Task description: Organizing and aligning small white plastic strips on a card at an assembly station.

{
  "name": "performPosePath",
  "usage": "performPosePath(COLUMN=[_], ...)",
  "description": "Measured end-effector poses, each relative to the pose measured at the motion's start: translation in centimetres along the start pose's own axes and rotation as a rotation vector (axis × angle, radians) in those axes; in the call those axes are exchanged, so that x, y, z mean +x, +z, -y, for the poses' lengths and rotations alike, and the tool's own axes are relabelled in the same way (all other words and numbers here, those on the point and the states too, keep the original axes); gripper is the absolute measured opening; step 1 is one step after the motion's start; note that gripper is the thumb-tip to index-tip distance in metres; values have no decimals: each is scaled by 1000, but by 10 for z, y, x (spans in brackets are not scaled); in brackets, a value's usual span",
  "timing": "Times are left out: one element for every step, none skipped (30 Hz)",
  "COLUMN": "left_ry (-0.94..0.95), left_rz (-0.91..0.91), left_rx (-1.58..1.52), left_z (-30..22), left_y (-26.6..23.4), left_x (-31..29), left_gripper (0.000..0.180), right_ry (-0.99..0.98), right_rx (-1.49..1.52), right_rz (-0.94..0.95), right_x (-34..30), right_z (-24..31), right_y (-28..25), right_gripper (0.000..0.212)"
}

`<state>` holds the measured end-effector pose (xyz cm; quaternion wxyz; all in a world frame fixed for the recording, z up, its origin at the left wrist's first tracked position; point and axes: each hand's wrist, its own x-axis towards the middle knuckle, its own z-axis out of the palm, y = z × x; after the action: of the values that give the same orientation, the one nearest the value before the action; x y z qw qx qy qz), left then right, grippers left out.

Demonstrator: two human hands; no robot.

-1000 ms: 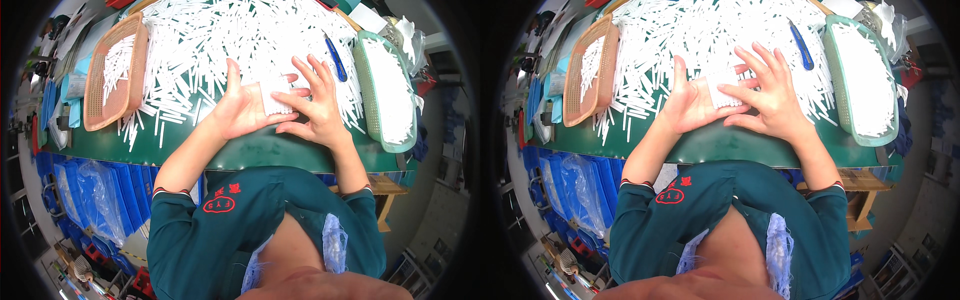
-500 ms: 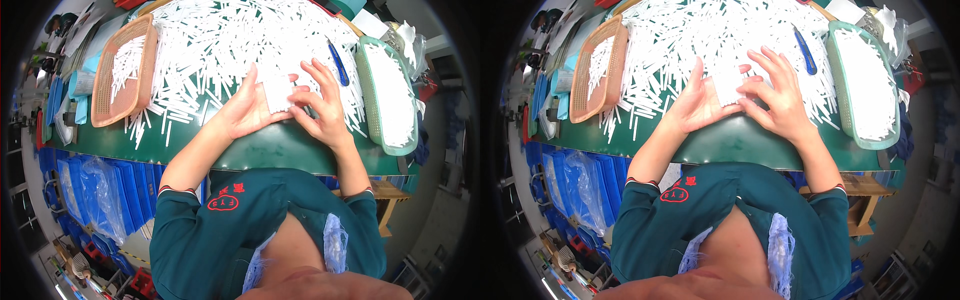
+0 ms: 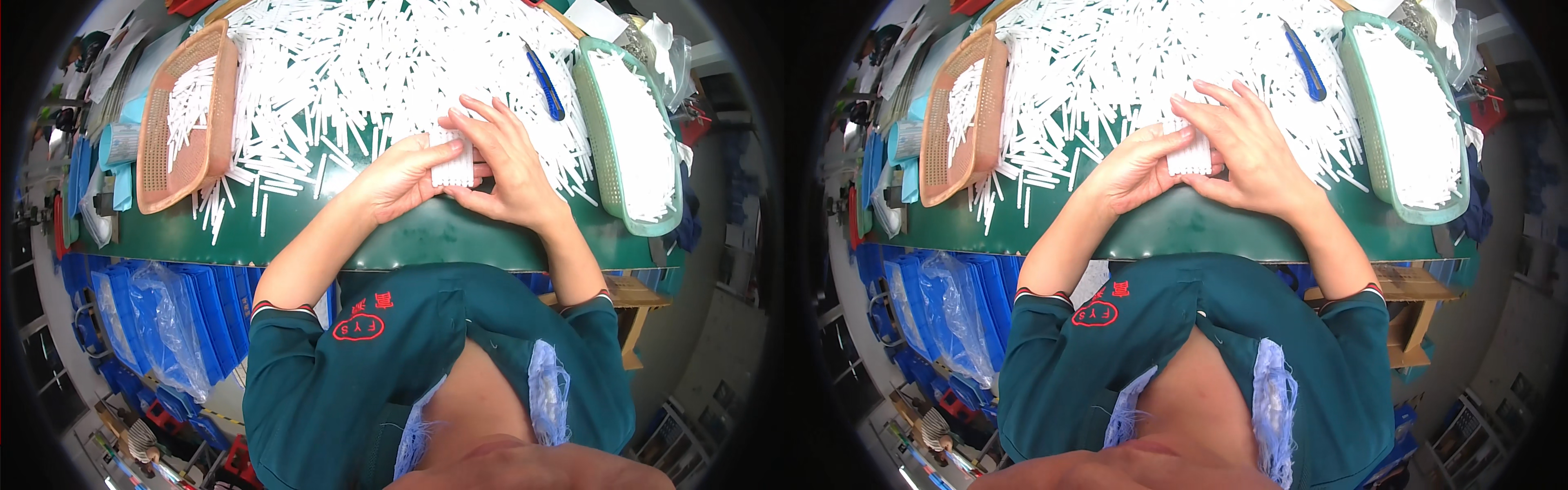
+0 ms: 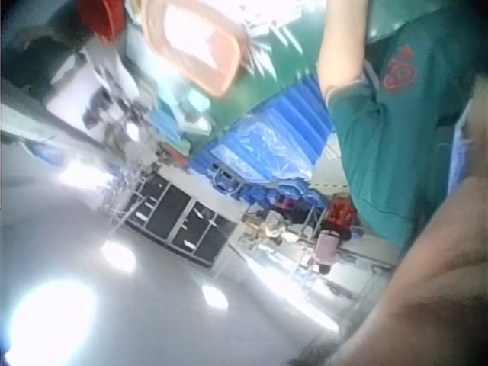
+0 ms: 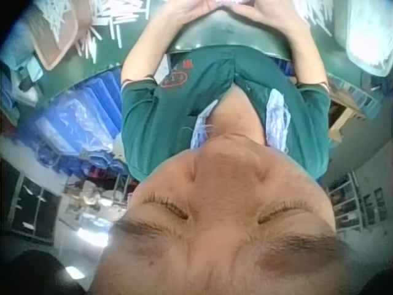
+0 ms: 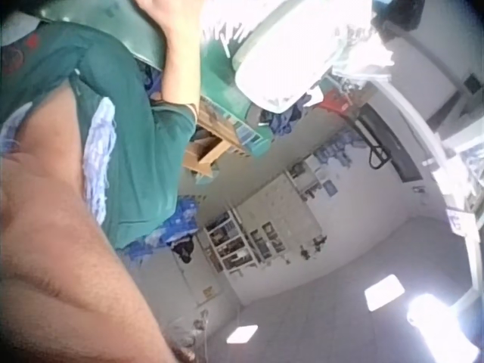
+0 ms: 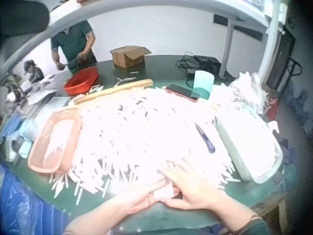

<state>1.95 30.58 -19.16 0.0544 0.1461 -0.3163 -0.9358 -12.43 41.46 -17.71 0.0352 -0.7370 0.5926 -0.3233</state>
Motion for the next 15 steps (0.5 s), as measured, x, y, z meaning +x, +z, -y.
performPosePath(left_ry=[-28,-54,-54,-59,-64,-65,-55,-44,-46,-33,-19,10,9,35,59], left_rz=[-2,-4,-3,48,101,103,-1,-102,-98,-98,-100,-207,-207,-181,-155], left_rx=[-50,-100,-100,-195,-290,-289,-239,-190,-188,-100,-12,24,25,188,350], left_z=[-2,-3,-2,0,0,0,-1,-2,-2,-2,-4,-5,-6,-8,-9], left_y=[2,4,2,-2,-2,-1,4,7,1,-10,-11,-3,-1,-1,1], left_x=[-1,-2,-1,1,3,2,1,1,1,1,0,-2,-3,-4,-5], left_gripper=[39,43,43,46,50,50,50,51,51,50,49,41,41,37,34], right_ry=[2,2,2,9,17,18,10,3,4,-9,-24,-40,-40,-49,-58], right_rx=[4,9,8,43,77,75,124,171,167,177,189,175,175,166,157], right_rz=[-13,-26,-26,-52,-79,-80,-102,-124,-126,-156,-186,-183,-183,-151,-118], right_x=[0,0,0,1,1,0,0,0,0,-1,-1,-1,-1,-1,0], right_z=[0,0,1,3,3,2,1,0,-1,-2,-3,-3,-4,-4,-3], right_y=[0,-1,-1,-2,-2,-2,-2,-2,-3,-3,-3,-4,-4,-3,-3], right_gripper=[76,75,75,74,73,73,73,73,73,74,75,75,75,75,75])
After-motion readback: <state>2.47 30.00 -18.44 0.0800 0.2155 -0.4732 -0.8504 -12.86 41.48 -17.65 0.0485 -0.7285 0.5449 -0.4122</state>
